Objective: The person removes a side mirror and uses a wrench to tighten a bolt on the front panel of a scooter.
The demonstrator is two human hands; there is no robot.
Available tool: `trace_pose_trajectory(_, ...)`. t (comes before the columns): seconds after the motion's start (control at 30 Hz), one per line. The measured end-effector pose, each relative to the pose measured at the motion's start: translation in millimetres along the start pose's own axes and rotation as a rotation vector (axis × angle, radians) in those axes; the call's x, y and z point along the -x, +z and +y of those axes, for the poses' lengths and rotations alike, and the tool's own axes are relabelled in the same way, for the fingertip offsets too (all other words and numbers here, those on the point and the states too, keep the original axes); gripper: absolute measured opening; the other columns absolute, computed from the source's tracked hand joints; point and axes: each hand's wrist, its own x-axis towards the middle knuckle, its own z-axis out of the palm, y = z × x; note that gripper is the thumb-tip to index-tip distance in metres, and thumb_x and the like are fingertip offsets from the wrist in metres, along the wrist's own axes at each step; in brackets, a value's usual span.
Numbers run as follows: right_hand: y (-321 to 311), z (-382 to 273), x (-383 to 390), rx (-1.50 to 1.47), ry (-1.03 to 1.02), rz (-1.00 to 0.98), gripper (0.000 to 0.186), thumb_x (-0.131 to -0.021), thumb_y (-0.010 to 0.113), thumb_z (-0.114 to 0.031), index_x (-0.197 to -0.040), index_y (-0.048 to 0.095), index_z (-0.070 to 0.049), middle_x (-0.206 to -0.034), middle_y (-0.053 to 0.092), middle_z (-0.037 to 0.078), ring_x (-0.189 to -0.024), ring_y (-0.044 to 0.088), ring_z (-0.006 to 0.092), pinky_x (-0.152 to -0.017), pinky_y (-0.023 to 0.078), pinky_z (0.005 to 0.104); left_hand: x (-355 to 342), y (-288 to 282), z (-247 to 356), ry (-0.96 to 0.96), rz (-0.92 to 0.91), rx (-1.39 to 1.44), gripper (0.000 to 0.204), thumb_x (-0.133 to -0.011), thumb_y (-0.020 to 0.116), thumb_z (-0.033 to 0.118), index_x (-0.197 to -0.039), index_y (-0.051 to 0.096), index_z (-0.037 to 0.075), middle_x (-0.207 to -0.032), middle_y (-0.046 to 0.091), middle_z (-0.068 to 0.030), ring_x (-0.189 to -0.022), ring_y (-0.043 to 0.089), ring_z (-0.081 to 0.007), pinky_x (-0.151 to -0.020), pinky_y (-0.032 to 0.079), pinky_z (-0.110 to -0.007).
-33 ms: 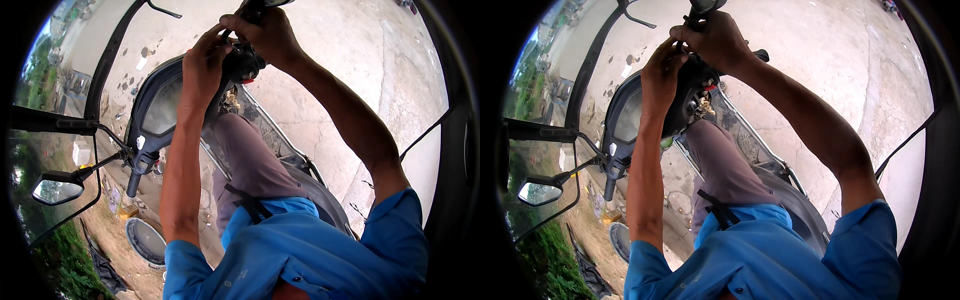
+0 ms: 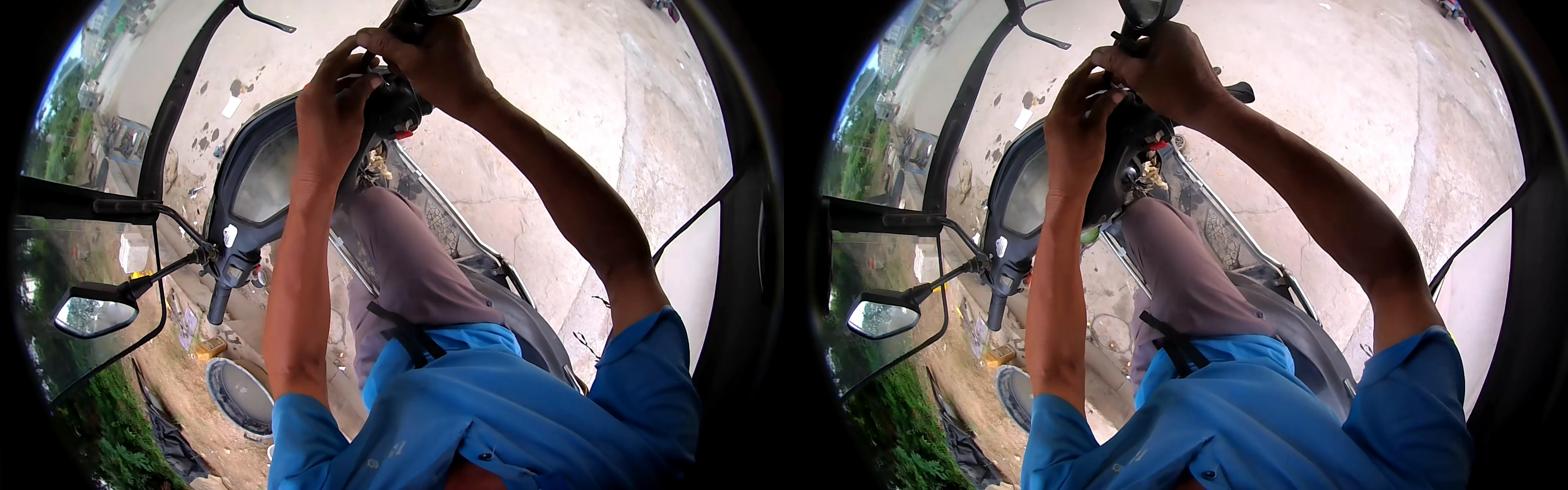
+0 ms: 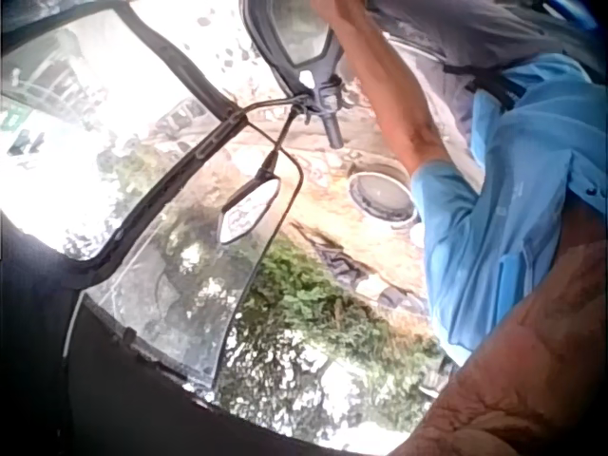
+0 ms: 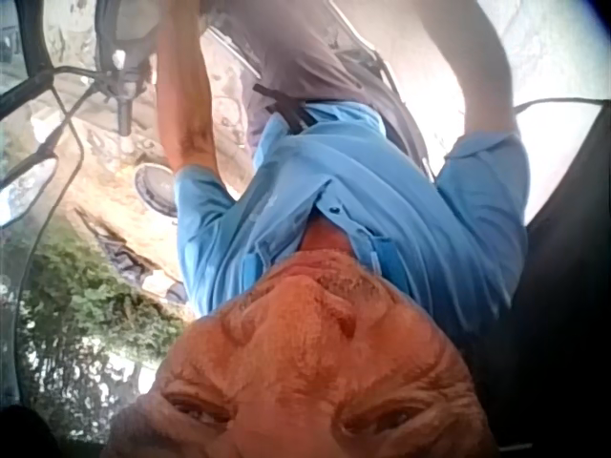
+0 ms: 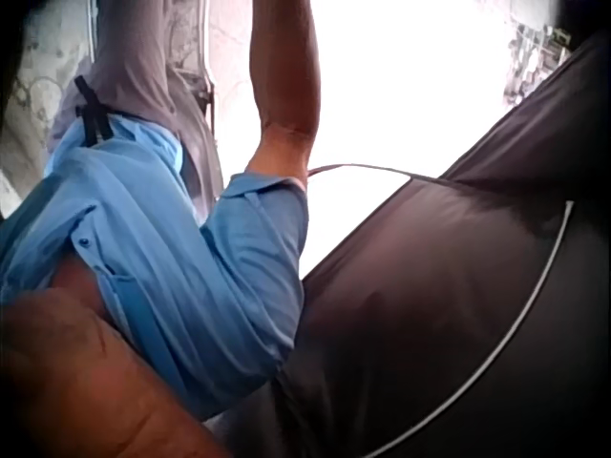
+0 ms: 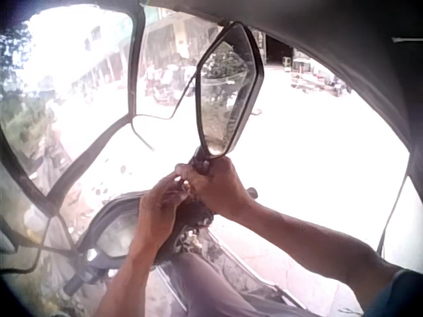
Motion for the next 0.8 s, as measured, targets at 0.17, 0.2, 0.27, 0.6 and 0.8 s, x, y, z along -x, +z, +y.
trace_pose_trajectory(0.17, 5, 1, 12, -0.023, -0.094, 0.09, 0.036, -0.092, 0.076, -0.036, -0.085, 0.074, 0.0, -0.071, 0.074, 0.01, -0.067, 0.073, 0.016, -0.061, 0.053, 0.0336, -9, 4, 7, 0.255, 0.149, -0.18, 0.033, -0.095, 0.067, 0.001, -0.127, 0.068, 0.009, -0.104, 0.076, -0.0134, -0.092, 0.076, -0.0291, -0.077, 0.059, -0.037)
trace_pose_trajectory(0.2, 3, 1, 13, -0.046, -0.125, 0.109, 0.036, -0.092, 0.077, -0.035, -0.088, 0.074, 0.0, -0.071, 0.074, 0.009, -0.067, 0.073, 0.015, -0.06, 0.053, 0.0324, -11, 3, 7, 0.323, 0.129, -0.28, 0.032, -0.096, 0.066, 0.002, -0.126, 0.069, 0.01, -0.105, 0.076, -0.0127, -0.092, 0.076, -0.0314, -0.076, 0.059, -0.038)
trace_pose_trajectory(0.27, -16, -1, 21, 0.094, -0.031, -0.023, 0.032, -0.093, 0.077, -0.032, -0.093, 0.074, 0.0, -0.072, 0.074, 0.009, -0.069, 0.073, 0.0142, -0.062, 0.054, 0.0309, -12, -2, 8, 0.346, 0.108, -0.345, 0.029, -0.096, 0.066, 0.003, -0.123, 0.07, 0.01, -0.105, 0.076, -0.012, -0.091, 0.075, -0.0327, -0.076, 0.059, -0.039)
trace_pose_trajectory(0.6, -17, 45, 30, 0.133, -0.11, -0.065, 0.022, -0.093, 0.075, -0.016, -0.114, 0.078, -0.009, -0.104, 0.077, 0.011, -0.094, 0.075, 0.0238, -0.086, 0.058, 0.0362, -5, 3, -1, 0.298, 0.006, -0.324, 0.014, -0.101, 0.057, -0.005, -0.11, 0.067, -0.001, -0.106, 0.075, -0.013, -0.095, 0.073, -0.0201, -0.088, 0.056, -0.031)
trace_pose_trajectory(0.8, 1, 50, 19, -0.105, 0.03, -0.19, 0.028, -0.091, 0.079, -0.016, -0.118, 0.077, -0.008, -0.097, 0.078, 0.005, -0.092, 0.072, 0.0152, -0.089, 0.057, 0.0324, -3, 10, 5, 0.103, 0.046, 0.007, 0.01, -0.101, 0.055, -0.004, -0.103, 0.065, 0.0, -0.105, 0.074, -0.0118, -0.097, 0.07, -0.0187, -0.091, 0.054, -0.031)
